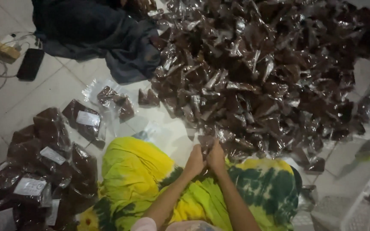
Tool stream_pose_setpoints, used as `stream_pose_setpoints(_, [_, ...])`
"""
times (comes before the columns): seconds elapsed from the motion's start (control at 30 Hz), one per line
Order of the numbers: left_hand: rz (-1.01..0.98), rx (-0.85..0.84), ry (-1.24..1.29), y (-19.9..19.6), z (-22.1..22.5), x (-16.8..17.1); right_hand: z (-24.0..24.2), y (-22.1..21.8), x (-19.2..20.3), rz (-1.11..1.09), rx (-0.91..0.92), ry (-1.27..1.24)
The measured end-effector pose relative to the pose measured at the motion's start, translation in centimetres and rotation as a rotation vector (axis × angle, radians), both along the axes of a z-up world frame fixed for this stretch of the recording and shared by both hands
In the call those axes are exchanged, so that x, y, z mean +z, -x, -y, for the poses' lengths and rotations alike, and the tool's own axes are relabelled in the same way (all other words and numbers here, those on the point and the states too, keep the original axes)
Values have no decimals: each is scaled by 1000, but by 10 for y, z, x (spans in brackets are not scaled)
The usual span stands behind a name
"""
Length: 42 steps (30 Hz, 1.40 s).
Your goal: The person sits on the floor and places dark solid food items into clear plastic bags, sometimes removing small items or applying labels.
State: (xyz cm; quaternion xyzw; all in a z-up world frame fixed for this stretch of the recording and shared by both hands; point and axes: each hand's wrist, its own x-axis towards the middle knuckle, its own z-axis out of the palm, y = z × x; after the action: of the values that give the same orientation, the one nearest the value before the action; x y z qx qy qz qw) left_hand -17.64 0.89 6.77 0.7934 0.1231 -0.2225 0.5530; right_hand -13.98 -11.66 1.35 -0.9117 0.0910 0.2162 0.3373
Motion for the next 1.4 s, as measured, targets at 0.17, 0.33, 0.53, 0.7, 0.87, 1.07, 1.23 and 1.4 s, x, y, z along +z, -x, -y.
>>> stream_pose_setpoints(0.17, [-72, -1, -48, -1, -10, -24, 0, -1, 4, 69, 57, -52])
stream_pose_setpoints(0.33, [-78, 77, -119, 10, -26, -40, -21, 16, -12, 179, 229, 30])
stream_pose_setpoints(0.53, [-99, 212, -24, 8, -45, -9, -19, 22, 20, 69, 51, -20])
stream_pose_setpoints(0.7, [25, 367, 95, 16, -88, -52, -8, 50, 2, 4, 139, 71])
stream_pose_setpoints(0.87, [124, 122, -101, 29, -93, -56, -5, 46, -39, 237, -157, -123])
stream_pose_setpoints(1.07, [152, 44, -158, 39, -73, -67, -24, 37, -20, 152, -194, -156])
stream_pose_setpoints(1.23, [187, 27, -176, 43, -76, -67, 0, 46, -49, 20, -117, -68])
stream_pose_setpoints(1.4, [191, 21, -146, 44, -74, -58, -13, 21, -48, 167, -140, -124])
